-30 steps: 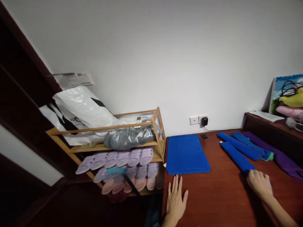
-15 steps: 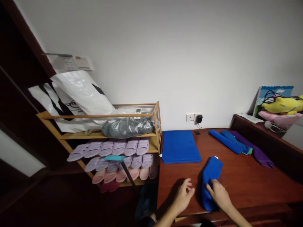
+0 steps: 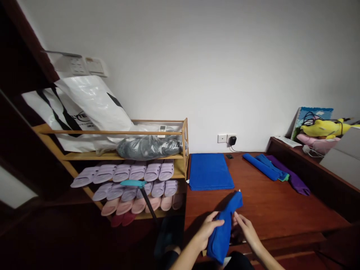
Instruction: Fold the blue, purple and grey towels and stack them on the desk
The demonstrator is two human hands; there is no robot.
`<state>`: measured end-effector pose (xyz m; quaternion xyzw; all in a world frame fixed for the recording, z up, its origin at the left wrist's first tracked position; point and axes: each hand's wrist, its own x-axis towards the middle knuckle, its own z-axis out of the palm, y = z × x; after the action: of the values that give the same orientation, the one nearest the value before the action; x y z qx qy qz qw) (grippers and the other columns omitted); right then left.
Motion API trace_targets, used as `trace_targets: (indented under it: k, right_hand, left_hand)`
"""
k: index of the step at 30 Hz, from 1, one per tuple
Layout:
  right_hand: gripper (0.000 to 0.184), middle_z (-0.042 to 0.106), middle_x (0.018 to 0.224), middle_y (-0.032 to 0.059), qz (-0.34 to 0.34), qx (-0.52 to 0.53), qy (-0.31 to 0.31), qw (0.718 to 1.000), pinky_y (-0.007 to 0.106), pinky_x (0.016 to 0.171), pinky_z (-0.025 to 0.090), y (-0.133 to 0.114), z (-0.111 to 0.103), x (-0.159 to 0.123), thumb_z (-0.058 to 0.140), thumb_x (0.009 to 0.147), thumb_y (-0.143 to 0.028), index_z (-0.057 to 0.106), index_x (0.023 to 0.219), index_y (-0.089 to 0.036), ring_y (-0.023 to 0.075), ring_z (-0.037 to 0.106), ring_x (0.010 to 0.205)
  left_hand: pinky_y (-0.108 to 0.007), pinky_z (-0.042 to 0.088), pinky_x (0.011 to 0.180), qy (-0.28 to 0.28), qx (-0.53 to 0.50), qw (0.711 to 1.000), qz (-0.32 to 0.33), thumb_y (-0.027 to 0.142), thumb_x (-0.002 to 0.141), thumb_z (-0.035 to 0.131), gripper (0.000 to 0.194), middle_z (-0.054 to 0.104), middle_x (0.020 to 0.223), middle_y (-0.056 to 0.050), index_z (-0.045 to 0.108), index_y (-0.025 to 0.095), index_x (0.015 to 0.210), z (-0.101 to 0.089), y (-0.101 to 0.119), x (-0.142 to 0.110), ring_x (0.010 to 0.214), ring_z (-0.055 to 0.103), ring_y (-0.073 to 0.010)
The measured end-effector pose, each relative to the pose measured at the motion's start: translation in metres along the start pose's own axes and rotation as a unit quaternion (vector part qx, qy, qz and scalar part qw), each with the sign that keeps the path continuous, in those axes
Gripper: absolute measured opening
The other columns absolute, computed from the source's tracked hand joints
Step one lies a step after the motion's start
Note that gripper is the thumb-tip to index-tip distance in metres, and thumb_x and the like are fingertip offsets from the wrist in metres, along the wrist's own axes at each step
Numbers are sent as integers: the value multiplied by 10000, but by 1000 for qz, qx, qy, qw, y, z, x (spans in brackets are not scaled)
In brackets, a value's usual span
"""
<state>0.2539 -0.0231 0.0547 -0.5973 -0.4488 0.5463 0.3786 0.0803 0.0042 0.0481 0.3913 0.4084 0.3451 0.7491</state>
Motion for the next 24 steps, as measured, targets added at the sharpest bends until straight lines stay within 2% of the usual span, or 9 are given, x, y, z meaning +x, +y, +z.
trace_targets:
  k: [2,4,7,10,13,15,18,21,24]
  right_hand:
    - [596,668,707,38,39,49,-4,998,301,468,481,6,0,5,440,722,-750,568,908,-199,222,653,599]
    - [575,707,874,70,-13,72,9,997,371,689,550,9,3,5,559,703,-674,569,1017,-192,253,679,805]
    - [568,642,1176,91,-129,51,46,989,397,970,458,2,8,2,631,716,-557,538,1147,-198,262,589,1099]
    - [585,523,1347,77,-193,8,22,981,388,1048,388,-11,8,10,579,781,-516,465,1274,-223,239,477,1242]
    - [588,560,1298,81,-209,-14,-16,978,370,1006,424,-9,3,31,568,782,-523,473,1271,-210,230,527,1184]
    - [583,650,1116,81,-187,-70,40,979,373,921,473,3,-2,45,584,742,-558,522,1194,-195,241,603,1043]
    - [498,656,942,66,-174,-174,147,958,367,841,478,22,-5,53,572,724,-582,550,1050,-205,241,623,903]
    - [369,649,932,51,-184,-272,132,935,307,777,466,25,1,49,466,807,-568,549,938,-233,206,627,862]
    - [320,661,903,49,-156,-366,118,910,275,710,444,19,13,47,415,848,-519,557,888,-235,196,638,829]
  left_hand:
    - [-362,480,900,-11,81,996,28,286,679,716,577,658,1148,-62,546,231,1228,1,-3,-7,1049,614,-238]
    - [-364,432,982,-15,147,987,69,331,747,662,545,586,1279,-50,521,256,1268,6,-2,-13,1171,539,-230]
    - [-378,354,1066,5,191,972,140,409,862,510,450,510,1374,-30,512,270,1290,14,7,-17,1276,443,-219]
    - [-396,335,1085,32,201,955,214,388,881,466,455,486,1397,-24,475,275,1321,14,14,-9,1285,435,-218]
    - [-393,348,1080,76,239,936,246,308,863,468,488,497,1385,-51,449,238,1345,4,7,3,1272,450,-220]
    - [-408,327,1093,125,314,912,231,227,815,495,527,470,1402,-84,461,197,1340,-5,-7,8,1298,414,-240]
    - [-444,286,1109,189,429,853,230,140,764,497,522,397,1448,-95,520,189,1283,-14,-27,8,1345,333,-260]
    - [-451,337,1070,204,477,812,266,123,807,429,419,474,1368,-97,572,201,1193,-9,-33,3,1280,412,-246]
    - [-443,394,998,201,496,792,293,78,804,391,377,578,1190,-90,600,208,1089,3,-23,-2,1137,512,-236]
